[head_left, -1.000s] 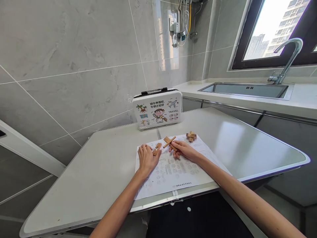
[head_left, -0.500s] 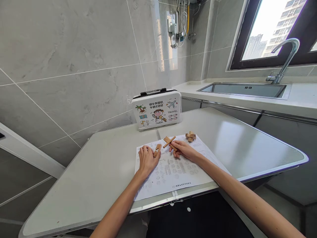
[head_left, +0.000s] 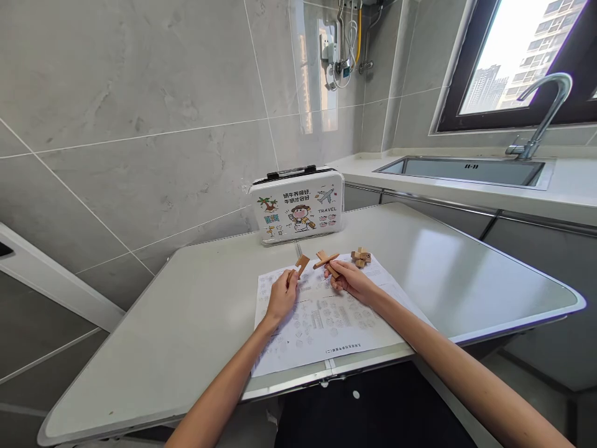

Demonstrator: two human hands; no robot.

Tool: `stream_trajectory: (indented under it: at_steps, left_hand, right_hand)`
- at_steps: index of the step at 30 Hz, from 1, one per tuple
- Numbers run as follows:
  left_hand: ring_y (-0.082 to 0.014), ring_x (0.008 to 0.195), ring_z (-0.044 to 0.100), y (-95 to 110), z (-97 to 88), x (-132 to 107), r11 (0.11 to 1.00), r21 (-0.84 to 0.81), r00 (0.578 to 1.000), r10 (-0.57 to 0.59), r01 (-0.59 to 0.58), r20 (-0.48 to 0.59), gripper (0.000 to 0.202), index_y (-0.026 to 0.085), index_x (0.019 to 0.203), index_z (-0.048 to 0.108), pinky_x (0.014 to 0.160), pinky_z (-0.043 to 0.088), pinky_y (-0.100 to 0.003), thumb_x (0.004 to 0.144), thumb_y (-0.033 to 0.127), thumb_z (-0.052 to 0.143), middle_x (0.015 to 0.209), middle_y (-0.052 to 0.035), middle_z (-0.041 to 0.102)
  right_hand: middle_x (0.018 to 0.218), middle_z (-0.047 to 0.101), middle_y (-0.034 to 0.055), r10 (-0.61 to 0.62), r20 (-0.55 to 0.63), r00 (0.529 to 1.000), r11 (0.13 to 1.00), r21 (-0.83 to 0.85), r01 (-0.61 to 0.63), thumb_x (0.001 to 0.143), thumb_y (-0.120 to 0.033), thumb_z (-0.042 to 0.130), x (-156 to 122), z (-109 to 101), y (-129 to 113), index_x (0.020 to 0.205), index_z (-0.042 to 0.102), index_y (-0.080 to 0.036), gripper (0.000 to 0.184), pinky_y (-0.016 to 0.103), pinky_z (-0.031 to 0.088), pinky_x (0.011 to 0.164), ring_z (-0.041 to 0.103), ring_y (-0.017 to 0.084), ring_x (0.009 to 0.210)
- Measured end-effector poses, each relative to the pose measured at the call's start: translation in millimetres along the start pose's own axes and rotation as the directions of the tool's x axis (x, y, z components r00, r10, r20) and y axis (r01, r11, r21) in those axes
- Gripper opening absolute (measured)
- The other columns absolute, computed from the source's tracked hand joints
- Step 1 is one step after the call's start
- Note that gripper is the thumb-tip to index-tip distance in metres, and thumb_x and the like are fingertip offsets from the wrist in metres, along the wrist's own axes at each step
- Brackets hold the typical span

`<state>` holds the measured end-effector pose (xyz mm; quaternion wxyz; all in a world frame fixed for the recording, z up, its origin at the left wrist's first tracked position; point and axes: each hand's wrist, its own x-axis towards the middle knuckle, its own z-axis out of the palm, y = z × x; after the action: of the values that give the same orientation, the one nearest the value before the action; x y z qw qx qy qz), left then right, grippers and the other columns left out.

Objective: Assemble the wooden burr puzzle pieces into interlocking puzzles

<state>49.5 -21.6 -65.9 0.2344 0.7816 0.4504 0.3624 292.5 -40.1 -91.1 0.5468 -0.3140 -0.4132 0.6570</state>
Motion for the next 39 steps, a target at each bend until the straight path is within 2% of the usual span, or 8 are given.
stream_trajectory:
  at_steps: [2, 6, 13, 23, 34, 39]
  left_hand:
    - [-0.0167, 0.065, 0.053, 6, 1.4, -1, 0.992, -0.124, 0.996, 0.007, 0.004, 0.083, 0.043, 0.023, 0.093, 0.059, 0.062, 0.045, -0.029, 0.109, 0.055, 0.036, 0.073, 0.0011, 0.057]
    - [-0.0137, 0.059, 0.046, 15, 5.3, -7, 0.946, -0.322, 0.976, 0.038, 0.034, 0.216, 0.045, 0.022, 0.095, 0.059, 0.056, 0.04, -0.026, 0.106, 0.061, 0.04, 0.069, 0.0032, 0.05]
    - [-0.0121, 0.057, 0.038, 15, 8.1, -9, 0.849, -0.512, 0.951, 0.037, 0.133, 0.307, 0.046, 0.022, 0.094, 0.05, 0.055, 0.036, -0.026, 0.102, 0.067, 0.047, 0.068, 0.0064, 0.039]
    - [-0.0108, 0.059, 0.037, 14, 8.8, -8, 0.769, -0.606, 0.944, 0.012, 0.203, 0.331, 0.048, 0.022, 0.094, 0.048, 0.057, 0.031, -0.025, 0.098, 0.069, 0.056, 0.068, 0.0074, 0.041]
    - [-0.0102, 0.06, 0.041, 23, 3.2, -9, 0.728, -0.627, 0.904, 0.025, 0.276, 0.427, 0.051, 0.019, 0.089, 0.053, 0.06, 0.034, -0.026, 0.096, 0.069, 0.06, 0.071, 0.0046, 0.049]
    - [-0.0098, 0.059, 0.041, 23, 3.2, -11, 0.682, -0.651, 0.886, 0.01, 0.333, 0.463, 0.053, 0.02, 0.092, 0.049, 0.061, 0.037, -0.026, 0.097, 0.072, 0.055, 0.074, 0.005, 0.045]
  right_hand:
    - [0.092, 0.069, 0.0039, -0.004, 0.002, 1.0, 1.0, 0.028, 0.004, 0.097, -0.048, 0.071, 1, -2, 0, 0.098, 0.066, -0.018, 0.031, 0.021, 0.049, 0.046, 0.058, 0.009, 0.057]
    - [0.091, 0.07, 0.0049, 0.027, 0.049, 0.998, 0.998, 0.06, -0.03, 0.096, -0.046, 0.074, 1, -1, 1, 0.1, 0.067, -0.017, 0.03, 0.021, 0.049, 0.044, 0.059, 0.01, 0.056]
    - [0.09, 0.071, 0.007, 0.108, 0.181, 0.978, 0.991, 0.057, -0.121, 0.097, -0.043, 0.074, -4, 5, -2, 0.097, 0.067, -0.014, 0.03, 0.021, 0.048, 0.042, 0.061, 0.011, 0.055]
    - [0.094, 0.071, 0.0073, 0.146, 0.314, 0.938, 0.982, 0.072, -0.177, 0.099, -0.044, 0.072, -11, 9, -8, 0.102, 0.068, -0.014, 0.031, 0.02, 0.048, 0.045, 0.063, 0.01, 0.057]
    - [0.091, 0.07, 0.0083, 0.224, 0.434, 0.873, 0.964, 0.035, -0.264, 0.099, -0.047, 0.072, -15, 10, -11, 0.099, 0.068, -0.01, 0.037, 0.02, 0.047, 0.045, 0.063, 0.011, 0.057]
    - [0.088, 0.07, 0.0063, 0.232, 0.458, 0.858, 0.962, 0.023, -0.273, 0.1, -0.046, 0.07, -16, 12, -11, 0.096, 0.066, -0.013, 0.034, 0.018, 0.04, 0.042, 0.053, 0.007, 0.049]
